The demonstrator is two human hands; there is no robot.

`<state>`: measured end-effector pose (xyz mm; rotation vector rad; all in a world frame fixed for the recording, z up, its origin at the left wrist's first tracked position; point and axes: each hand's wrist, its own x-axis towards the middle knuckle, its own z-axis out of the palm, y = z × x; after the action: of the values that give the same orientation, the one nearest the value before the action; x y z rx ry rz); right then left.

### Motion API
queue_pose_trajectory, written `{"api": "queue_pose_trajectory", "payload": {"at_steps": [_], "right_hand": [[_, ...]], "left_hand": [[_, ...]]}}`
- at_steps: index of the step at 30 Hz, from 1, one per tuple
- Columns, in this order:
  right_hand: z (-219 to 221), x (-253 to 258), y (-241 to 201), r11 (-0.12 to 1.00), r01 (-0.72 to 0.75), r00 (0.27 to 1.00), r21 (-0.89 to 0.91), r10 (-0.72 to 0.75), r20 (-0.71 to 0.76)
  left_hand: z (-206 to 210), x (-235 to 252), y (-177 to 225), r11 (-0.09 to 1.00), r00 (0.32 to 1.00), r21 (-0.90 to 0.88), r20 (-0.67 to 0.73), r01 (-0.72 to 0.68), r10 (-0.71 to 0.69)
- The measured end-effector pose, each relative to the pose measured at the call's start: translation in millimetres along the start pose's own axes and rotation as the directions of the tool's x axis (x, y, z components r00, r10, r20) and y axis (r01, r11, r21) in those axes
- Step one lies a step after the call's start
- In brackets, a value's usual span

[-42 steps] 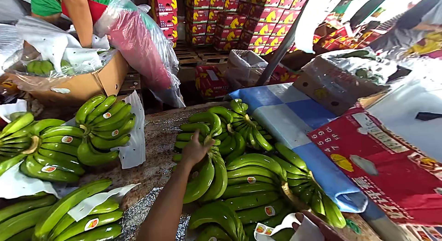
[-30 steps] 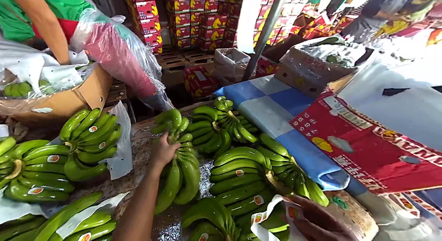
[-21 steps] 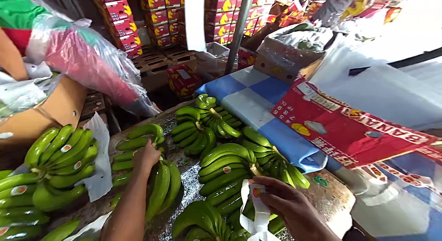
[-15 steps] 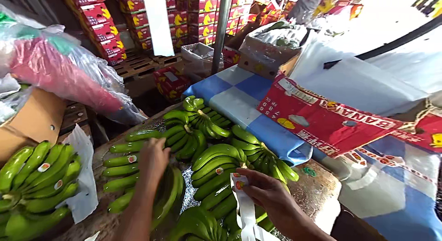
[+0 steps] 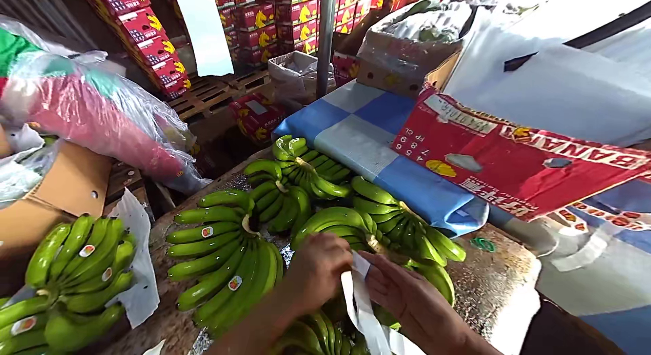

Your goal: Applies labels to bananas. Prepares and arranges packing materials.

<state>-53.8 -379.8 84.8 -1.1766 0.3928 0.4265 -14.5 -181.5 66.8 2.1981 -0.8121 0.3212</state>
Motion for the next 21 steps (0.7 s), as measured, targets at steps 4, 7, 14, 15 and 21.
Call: {"api": "queue_pose_trajectory", "payload": {"at_steps": [4, 7, 14, 15, 21], "right_hand": [[-16.0, 8.3, -3.5, 0.997, 0.071, 0.990, 0.026, -0.067, -0.126], [-22.3, 7.4, -11.7, 0.996, 0.074, 0.988, 0.060, -0.065, -0.139], [-27.0, 8.3, -18.1, 0.995, 0.089, 0.990, -0.041, -0.092, -0.106], [-27.6, 10.0, -16.9, 0.993, 0.105, 0.988, -0.052, -0.110, -0.112], [-19.2, 20.0, -3.3, 0.971, 0.202, 0.966, -0.132, -0.220, -0.139]], "left_hand": [[-52.7, 35.4, -105.4, 0.813, 0.814, 0.149, 0.070, 0.563, -0.577], [-61.4, 38.8, -192.6, 0.641, 0.690, 0.397, 0.027, 0.656, -0.723], [-35.9, 56.0, -231.6, 0.377, 0.540, 0.609, -0.102, 0.698, -0.835], [-34.9, 57.2, -227.9, 0.365, 0.557, 0.615, -0.148, 0.699, -0.817], [-26.2, 70.4, -116.8, 0.854, 0.864, 0.157, 0.005, 0.496, -0.503]]}}
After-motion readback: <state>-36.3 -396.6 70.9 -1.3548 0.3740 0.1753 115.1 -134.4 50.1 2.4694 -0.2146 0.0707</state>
